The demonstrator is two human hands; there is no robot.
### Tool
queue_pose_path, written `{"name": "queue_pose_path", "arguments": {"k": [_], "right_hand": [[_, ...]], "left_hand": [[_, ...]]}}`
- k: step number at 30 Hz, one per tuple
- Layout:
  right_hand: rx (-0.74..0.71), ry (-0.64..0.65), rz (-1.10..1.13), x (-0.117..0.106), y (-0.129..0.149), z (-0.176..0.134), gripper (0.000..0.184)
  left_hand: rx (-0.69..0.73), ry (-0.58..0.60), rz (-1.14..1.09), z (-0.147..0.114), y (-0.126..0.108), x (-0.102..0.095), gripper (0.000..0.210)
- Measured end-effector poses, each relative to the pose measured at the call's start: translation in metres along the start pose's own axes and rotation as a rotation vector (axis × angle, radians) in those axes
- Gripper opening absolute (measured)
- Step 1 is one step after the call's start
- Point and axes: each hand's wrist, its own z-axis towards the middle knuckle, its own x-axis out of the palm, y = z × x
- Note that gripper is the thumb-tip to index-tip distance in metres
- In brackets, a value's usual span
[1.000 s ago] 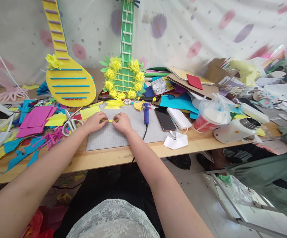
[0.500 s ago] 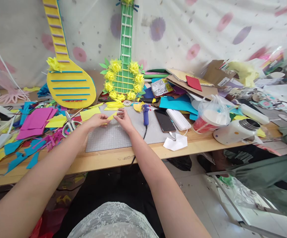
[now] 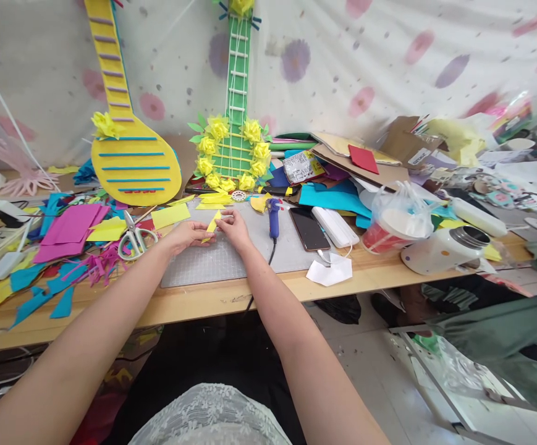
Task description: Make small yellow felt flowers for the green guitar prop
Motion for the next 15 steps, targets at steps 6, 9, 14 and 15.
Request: {"name": "queue_pose_path", "arguments": {"k": [6, 9, 14, 15], "right_hand": [[-0.030, -0.032, -0.042, 0.0002, 0.0012, -0.0018, 0.034], [-0.033, -0.034, -0.049, 0.0008, -0.0002, -0.0014, 0.032], [-0.050, -0.022, -0.056, 0.0017, -0.0030, 0.0002, 0.032], [-0.049, -0.017, -0.064, 0.0019, -0.0033, 0.0005, 0.032]], "left_hand": [[-0.041, 0.001, 0.023, 0.0021, 0.0021, -0.0024, 0.036], [-0.056, 0.044, 0.042, 0.0028, 0.0022, -0.0055, 0.039], [-0.053, 0.082, 0.080, 0.0032, 0.0005, -0.0078, 0.042], [-0.037, 0.077, 0.070, 0.0037, 0.0004, -0.0072, 0.041]]}}
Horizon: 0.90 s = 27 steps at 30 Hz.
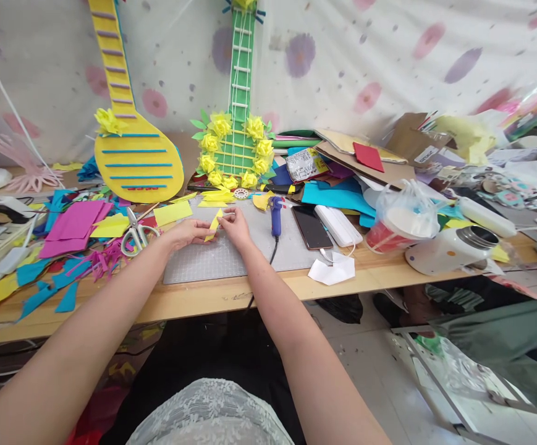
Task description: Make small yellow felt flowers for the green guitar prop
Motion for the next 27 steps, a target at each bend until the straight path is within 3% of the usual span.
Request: {"name": "queue_pose_path", "arguments": {"k": [7, 27], "right_hand": [[-0.011, -0.005, -0.008, 0.0000, -0.0007, 0.0009, 0.034], [-0.006, -0.067, -0.026, 0.0019, 0.0014, -0.0001, 0.032]], "left_hand": [[0.037, -0.082, 0.023, 0.0043, -0.0006, 0.0076, 0.041], [0.023, -0.095, 0.094, 0.0004, -0.0082, 0.0062, 0.041]]}}
